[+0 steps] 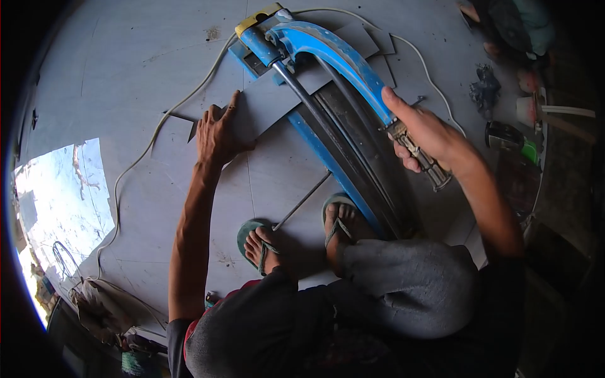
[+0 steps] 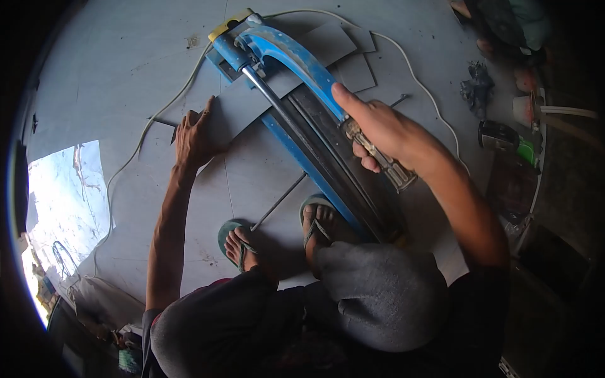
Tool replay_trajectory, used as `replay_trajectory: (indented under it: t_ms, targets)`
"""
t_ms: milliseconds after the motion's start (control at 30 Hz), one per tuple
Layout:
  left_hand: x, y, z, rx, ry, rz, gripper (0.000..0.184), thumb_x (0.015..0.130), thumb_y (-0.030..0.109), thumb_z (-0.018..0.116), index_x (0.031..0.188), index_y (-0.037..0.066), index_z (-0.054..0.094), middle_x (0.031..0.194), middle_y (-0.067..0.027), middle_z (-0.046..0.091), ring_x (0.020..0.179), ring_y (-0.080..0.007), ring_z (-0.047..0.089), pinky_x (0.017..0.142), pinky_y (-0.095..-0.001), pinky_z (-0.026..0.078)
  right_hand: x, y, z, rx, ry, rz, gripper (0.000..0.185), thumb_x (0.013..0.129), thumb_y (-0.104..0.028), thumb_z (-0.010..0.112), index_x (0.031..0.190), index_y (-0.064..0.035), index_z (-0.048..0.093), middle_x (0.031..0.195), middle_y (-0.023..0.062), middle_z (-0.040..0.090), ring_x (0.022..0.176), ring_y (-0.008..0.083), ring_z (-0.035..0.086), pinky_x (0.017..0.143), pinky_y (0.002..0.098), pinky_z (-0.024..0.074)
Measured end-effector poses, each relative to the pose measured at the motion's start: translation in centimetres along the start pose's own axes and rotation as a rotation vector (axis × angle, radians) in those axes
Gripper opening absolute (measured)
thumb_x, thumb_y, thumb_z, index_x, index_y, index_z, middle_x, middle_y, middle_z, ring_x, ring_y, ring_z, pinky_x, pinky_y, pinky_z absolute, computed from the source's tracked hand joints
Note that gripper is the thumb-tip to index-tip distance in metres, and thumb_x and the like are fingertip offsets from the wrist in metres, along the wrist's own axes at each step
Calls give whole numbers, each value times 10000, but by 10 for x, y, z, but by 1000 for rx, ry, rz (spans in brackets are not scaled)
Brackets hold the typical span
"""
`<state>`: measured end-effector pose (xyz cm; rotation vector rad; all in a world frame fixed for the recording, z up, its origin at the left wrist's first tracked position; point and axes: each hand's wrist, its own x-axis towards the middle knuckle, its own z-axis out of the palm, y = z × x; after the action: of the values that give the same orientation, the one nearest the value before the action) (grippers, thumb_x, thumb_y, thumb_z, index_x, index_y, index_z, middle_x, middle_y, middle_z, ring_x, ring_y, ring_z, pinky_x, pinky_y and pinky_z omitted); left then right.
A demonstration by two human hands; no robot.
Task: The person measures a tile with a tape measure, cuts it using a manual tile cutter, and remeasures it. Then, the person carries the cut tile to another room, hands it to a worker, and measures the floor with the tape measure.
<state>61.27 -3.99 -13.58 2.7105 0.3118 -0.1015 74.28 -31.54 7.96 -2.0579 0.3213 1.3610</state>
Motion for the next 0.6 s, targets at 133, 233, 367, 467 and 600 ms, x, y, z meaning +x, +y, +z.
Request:
replay_trajectory:
  t_ms: [133,233,367,467,600]
  targets:
    - [1,5,-2,-3,-20,0,1074,445,313,853,1406,216,384,968,-137,558,906,-292,554,816,-400,443,-2,3,-1,-23,5,-54,647,849,-701,405,696,-74,460,491,28,449,357,114,455,348,248,390]
    - [1,2,0,47,-26,3,1052,460,311,840,1404,206,387,982,-144,565,898,-291,556,813,-403,446,1,15,-3,-11,-13,-46,644,853,-698,398,702,-75,461,492,26,451,360,113,459,351,252,393]
    - [2,0,3,23,-4,29,1039,466,308,834,1400,202,391,977,-149,567,891,-295,556,803,-403,451,-3,26,0,-51,-4,-81,692,889,-669,343,713,-24,522,493,19,444,367,111,470,347,250,384]
    - [3,2,3,18,-15,25,1042,462,307,835,1399,201,392,969,-150,569,889,-298,555,800,-402,452,-2,27,0,-69,0,-84,717,899,-659,330,753,7,549,470,14,423,357,111,460,344,255,381]
    - [2,4,0,16,-16,10,1044,459,301,835,1399,200,391,953,-149,567,879,-304,553,801,-404,450,1,32,3,-56,2,-145,720,897,-660,335,762,14,549,462,15,414,350,113,454,337,261,371]
